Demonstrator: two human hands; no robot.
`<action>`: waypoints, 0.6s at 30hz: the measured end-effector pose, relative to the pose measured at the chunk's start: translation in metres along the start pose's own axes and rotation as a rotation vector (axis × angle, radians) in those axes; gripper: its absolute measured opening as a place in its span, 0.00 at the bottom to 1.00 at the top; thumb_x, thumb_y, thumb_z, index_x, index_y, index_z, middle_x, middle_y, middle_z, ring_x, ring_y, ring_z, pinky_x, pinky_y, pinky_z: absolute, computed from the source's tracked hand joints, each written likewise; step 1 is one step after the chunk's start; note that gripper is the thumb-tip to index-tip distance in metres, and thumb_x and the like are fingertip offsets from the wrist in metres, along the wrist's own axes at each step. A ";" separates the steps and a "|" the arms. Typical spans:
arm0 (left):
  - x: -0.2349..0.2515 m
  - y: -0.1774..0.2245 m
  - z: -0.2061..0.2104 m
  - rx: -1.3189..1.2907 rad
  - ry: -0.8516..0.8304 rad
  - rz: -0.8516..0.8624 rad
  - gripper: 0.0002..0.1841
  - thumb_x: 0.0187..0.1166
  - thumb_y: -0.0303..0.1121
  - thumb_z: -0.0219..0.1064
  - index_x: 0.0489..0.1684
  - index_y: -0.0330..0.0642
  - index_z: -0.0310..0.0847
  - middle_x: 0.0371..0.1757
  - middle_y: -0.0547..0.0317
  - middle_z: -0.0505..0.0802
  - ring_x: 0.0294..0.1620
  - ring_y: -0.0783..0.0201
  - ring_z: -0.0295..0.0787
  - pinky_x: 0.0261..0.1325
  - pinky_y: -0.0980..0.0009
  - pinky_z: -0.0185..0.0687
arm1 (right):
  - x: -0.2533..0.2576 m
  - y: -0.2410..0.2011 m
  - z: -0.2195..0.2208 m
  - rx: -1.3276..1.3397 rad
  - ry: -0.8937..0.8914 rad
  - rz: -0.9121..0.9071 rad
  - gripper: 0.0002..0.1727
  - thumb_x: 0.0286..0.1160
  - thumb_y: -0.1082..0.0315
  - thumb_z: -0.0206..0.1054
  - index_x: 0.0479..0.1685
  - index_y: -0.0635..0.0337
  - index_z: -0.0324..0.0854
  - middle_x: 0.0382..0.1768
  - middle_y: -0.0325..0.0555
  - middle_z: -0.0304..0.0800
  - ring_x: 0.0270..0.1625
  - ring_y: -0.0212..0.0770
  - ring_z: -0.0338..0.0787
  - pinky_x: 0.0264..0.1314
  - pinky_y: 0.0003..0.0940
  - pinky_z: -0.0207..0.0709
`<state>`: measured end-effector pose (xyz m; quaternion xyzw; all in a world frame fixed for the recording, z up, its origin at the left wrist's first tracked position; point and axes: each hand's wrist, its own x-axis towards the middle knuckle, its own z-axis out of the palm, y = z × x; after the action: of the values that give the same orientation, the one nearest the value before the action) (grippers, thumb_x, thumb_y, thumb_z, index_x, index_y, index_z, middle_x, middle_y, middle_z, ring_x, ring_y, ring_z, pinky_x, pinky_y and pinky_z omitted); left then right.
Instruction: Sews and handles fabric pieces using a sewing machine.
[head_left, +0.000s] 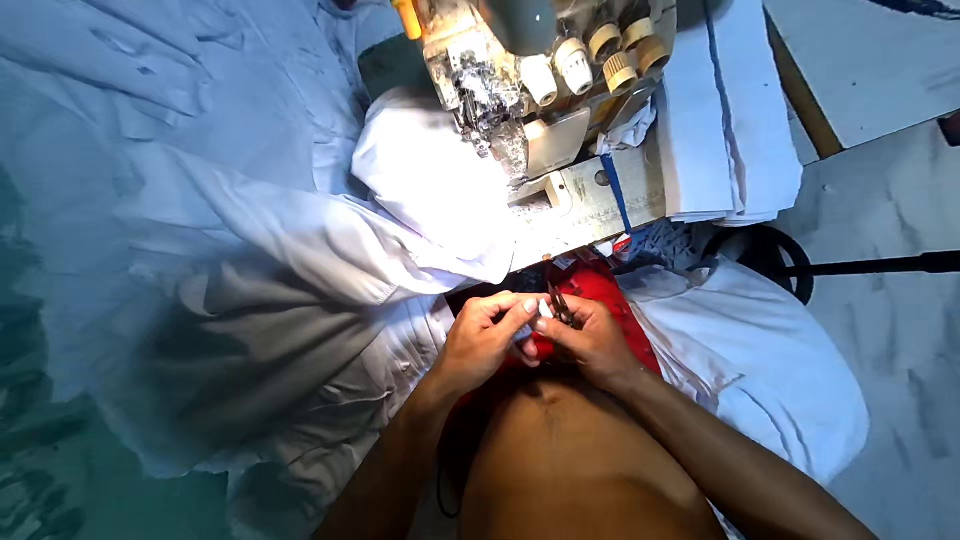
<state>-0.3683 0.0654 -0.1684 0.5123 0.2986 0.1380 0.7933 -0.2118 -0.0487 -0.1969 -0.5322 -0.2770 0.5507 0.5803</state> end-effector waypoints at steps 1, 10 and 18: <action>-0.001 0.004 0.000 -0.167 -0.025 -0.011 0.22 0.94 0.34 0.46 0.61 0.30 0.86 0.40 0.50 0.93 0.32 0.61 0.92 0.39 0.64 0.94 | 0.003 -0.004 0.004 0.061 0.014 -0.012 0.07 0.76 0.67 0.73 0.38 0.62 0.84 0.21 0.37 0.84 0.17 0.26 0.75 0.20 0.23 0.70; -0.008 0.016 0.010 -0.088 0.286 0.183 0.06 0.80 0.23 0.70 0.45 0.26 0.89 0.38 0.43 0.96 0.35 0.54 0.97 0.43 0.59 0.98 | 0.020 -0.023 0.020 -0.175 0.122 -0.263 0.04 0.70 0.72 0.73 0.40 0.60 0.87 0.26 0.33 0.87 0.23 0.23 0.81 0.24 0.19 0.77; -0.011 0.017 0.011 -0.001 0.331 0.180 0.06 0.76 0.20 0.72 0.44 0.26 0.90 0.37 0.43 0.97 0.36 0.54 0.99 0.44 0.60 0.98 | 0.024 -0.035 0.005 -0.132 -0.003 -0.224 0.08 0.80 0.64 0.71 0.43 0.60 0.90 0.28 0.37 0.89 0.22 0.25 0.78 0.24 0.21 0.73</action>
<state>-0.3683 0.0587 -0.1465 0.5068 0.3781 0.2909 0.7180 -0.1984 -0.0193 -0.1697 -0.5344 -0.3712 0.4637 0.6013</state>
